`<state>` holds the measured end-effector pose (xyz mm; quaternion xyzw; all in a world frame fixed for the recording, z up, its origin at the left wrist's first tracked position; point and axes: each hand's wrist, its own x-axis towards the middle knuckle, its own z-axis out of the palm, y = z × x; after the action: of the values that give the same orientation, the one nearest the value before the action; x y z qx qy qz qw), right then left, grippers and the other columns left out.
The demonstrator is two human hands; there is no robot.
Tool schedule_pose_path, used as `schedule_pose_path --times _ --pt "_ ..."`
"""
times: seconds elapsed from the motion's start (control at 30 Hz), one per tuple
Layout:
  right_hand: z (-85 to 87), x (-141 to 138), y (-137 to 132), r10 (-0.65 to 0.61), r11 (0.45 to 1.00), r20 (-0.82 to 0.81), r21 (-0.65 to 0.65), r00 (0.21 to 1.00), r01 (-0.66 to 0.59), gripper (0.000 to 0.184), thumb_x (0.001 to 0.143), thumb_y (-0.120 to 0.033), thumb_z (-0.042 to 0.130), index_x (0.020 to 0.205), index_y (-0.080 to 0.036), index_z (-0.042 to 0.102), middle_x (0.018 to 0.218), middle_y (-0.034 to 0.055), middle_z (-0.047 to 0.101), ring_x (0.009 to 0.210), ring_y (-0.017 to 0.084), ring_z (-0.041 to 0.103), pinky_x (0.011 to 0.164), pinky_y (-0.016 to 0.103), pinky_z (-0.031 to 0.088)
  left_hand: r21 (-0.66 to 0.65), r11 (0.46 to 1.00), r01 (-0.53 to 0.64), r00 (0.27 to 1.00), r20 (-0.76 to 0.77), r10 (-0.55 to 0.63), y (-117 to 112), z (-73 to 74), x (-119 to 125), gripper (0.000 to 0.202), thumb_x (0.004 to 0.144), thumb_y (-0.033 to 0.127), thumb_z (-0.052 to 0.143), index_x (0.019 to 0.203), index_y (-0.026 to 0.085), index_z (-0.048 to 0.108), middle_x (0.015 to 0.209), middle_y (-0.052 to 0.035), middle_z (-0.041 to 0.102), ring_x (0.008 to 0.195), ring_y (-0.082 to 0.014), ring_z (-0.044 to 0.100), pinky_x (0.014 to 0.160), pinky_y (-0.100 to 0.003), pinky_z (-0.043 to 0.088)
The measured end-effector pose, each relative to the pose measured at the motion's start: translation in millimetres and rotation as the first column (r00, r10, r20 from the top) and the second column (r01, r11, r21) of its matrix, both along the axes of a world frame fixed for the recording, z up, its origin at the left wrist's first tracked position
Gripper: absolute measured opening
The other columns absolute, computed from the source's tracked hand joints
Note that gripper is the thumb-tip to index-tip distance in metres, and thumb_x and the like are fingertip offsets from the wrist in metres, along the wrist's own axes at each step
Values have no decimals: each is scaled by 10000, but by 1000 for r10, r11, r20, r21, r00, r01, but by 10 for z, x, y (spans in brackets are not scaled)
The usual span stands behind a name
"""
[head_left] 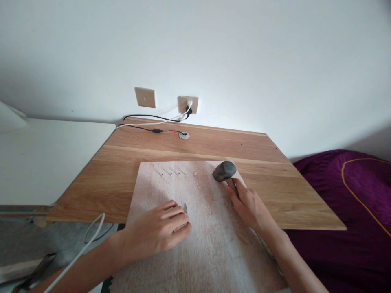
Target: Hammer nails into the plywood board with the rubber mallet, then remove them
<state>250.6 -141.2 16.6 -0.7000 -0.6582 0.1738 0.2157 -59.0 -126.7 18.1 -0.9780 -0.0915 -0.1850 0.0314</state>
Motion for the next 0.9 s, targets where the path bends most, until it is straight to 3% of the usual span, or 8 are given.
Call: schedule_pose_path --times 0.33,0.57,0.77,0.9 --pt "6 -1 -1 24 999 13 26 1000 -24 386 1056 -457 360 1190 -202 618 852 100 778 766 309 768 674 342 448 -203 979 0 992 121 25 167 150 201 181 1033 28 514 1071 136 654 1019 -64 693 921 -180 648 818 -295 573" --pt "-8 5 6 24 999 19 36 1000 -25 381 1051 -455 364 1166 -202 626 825 103 779 756 315 777 656 339 451 -260 965 19 938 340 74 353 129 383 171 1033 53 537 1123 143 651 1047 -63 696 942 -166 678 823 -282 601" --pt "-2 2 8 16 1000 6 21 1000 -16 365 1045 -469 374 1142 -210 611 755 84 744 715 317 761 635 337 433 -308 951 -1 923 366 119 751 180 733 205 1024 48 550 1117 161 694 1058 -64 720 975 -166 705 871 -296 596" --pt "5 8 7 27 999 -37 24 999 -26 330 1045 -440 376 1144 -216 598 681 47 702 592 269 703 608 326 423 -479 875 -65 910 331 249 1066 175 999 190 979 58 625 1093 175 721 1045 -64 774 971 -189 731 884 -316 579"
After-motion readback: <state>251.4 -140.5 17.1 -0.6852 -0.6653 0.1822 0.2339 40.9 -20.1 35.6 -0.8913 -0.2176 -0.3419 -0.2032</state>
